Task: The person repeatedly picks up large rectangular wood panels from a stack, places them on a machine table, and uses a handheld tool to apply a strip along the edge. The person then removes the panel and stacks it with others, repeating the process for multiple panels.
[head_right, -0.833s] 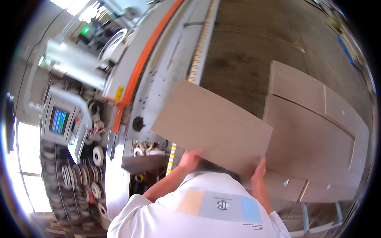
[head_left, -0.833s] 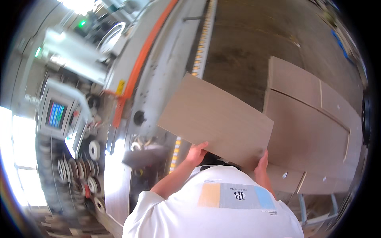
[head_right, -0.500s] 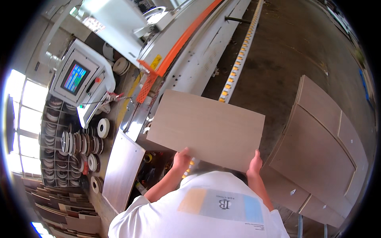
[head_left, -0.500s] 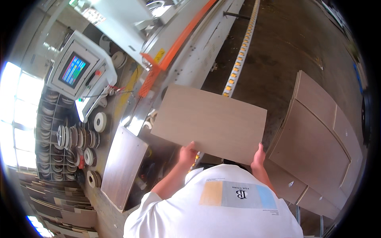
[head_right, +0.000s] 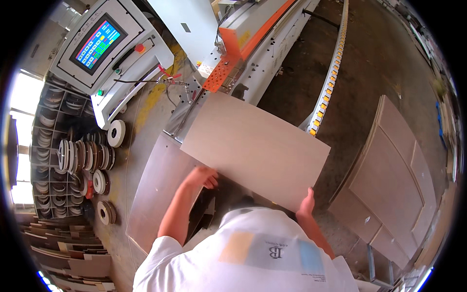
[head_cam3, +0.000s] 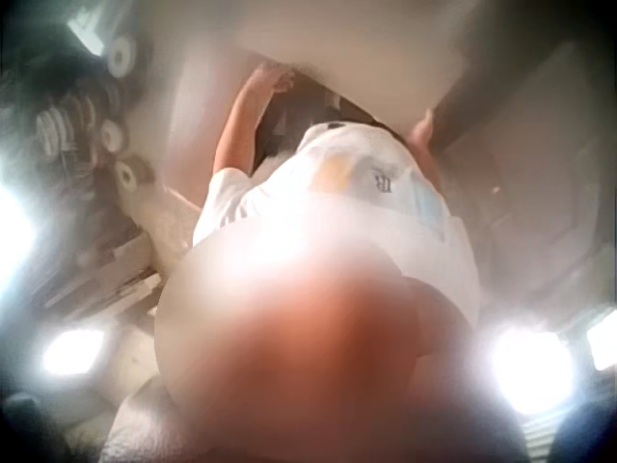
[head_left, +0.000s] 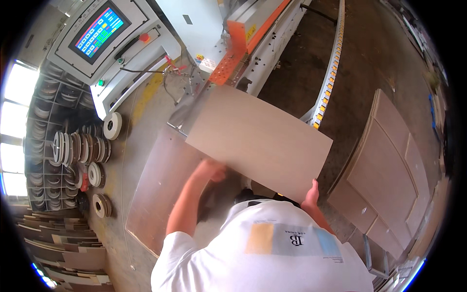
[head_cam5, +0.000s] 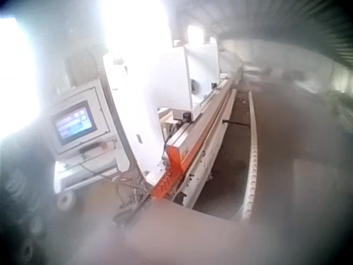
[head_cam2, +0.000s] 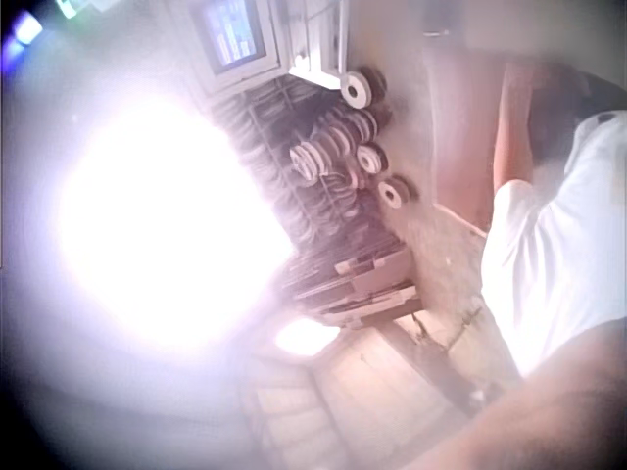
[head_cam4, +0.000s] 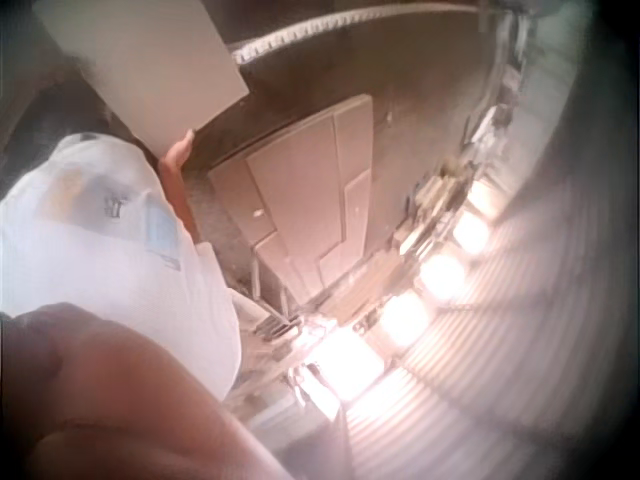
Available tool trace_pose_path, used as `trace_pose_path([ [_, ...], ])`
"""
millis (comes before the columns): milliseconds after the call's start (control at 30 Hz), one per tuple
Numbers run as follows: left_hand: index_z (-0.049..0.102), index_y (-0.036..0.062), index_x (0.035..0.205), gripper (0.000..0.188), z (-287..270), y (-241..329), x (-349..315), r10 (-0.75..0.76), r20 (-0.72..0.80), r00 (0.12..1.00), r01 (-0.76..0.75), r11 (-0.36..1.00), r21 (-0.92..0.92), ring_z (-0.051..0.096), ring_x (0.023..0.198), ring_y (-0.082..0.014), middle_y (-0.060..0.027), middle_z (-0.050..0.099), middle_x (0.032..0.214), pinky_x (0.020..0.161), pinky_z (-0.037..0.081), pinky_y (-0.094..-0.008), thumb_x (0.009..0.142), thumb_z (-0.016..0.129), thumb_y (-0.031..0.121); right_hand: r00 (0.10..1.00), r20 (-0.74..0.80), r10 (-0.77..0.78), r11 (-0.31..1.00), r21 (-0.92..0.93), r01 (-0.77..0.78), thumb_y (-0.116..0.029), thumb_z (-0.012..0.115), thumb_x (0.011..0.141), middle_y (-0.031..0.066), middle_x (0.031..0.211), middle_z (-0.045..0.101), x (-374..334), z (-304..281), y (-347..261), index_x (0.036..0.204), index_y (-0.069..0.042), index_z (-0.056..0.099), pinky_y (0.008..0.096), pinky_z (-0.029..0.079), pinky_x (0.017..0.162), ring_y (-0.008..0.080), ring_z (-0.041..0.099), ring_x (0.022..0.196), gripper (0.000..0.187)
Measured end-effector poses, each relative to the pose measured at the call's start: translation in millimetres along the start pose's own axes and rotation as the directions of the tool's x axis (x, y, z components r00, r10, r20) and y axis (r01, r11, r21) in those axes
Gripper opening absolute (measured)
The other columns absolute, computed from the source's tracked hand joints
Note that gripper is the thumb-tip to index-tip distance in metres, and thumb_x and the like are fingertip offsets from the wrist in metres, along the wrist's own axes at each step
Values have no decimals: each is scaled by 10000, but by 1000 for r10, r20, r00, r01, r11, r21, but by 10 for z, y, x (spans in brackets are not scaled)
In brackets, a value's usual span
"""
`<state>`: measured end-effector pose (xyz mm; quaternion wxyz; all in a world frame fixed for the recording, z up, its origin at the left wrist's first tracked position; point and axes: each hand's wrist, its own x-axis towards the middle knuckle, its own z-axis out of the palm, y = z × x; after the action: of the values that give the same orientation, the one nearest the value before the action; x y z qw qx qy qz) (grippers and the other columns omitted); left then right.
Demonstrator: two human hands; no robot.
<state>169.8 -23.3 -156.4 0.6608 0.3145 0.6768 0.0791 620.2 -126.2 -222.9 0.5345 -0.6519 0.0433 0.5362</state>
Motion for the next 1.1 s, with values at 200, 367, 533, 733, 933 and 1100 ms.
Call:
trace_pose_path([
  [200,680,9,1199,394,-2147,925,1119,615,-760,211,-609,691,390,701,948,-297,-144,749,1023,844,542,-390,913,681,279,978,199,-59,991,-105,81,-434,524,1041,96,1280,651,-227,17,-63,1338,10,587,365,493,1000,234,612,1173,538],
  [367,736,95,1141,419,-3152,1490,1788,635,-755,165,-456,728,512,681,1107,-365,-156,745,1115,938,516,-447,844,765,389,977,193,-88,921,-358,153,-423,542,1032,73,1142,680,-133,-38,-35,1231,-31,634,336,513,861,182,640,1008,449],
  [533,746,98,1066,350,-2721,1700,1431,664,-721,198,-360,734,576,683,1047,-365,-137,742,1101,904,518,-441,882,751,396,996,92,20,825,-564,35,-448,540,1028,9,1017,649,-196,-480,-63,1186,-117,612,336,520,723,145,634,874,374],
  [733,566,21,1294,318,-2728,1205,301,648,-700,-299,-775,264,575,613,951,-205,-124,686,1204,871,503,-349,1025,635,177,986,157,51,829,-557,46,-466,546,1017,17,1026,649,-405,-372,-101,1179,-126,599,368,535,746,159,639,888,380],
  [933,505,82,1430,482,-2746,248,-598,850,-525,42,-108,526,843,712,955,-307,-142,721,1137,856,559,-395,978,661,139,979,205,19,807,-581,106,-485,543,1011,45,1113,669,-489,-240,-167,1217,-107,597,399,548,790,168,648,959,434],
  [1100,488,103,1213,423,-1576,18,-1031,466,-472,748,258,452,854,683,961,-471,-264,722,976,841,514,-568,1023,500,480,970,240,43,862,-499,85,-484,585,985,36,990,622,-340,-359,-131,1095,-111,597,401,541,754,171,620,893,389],
])
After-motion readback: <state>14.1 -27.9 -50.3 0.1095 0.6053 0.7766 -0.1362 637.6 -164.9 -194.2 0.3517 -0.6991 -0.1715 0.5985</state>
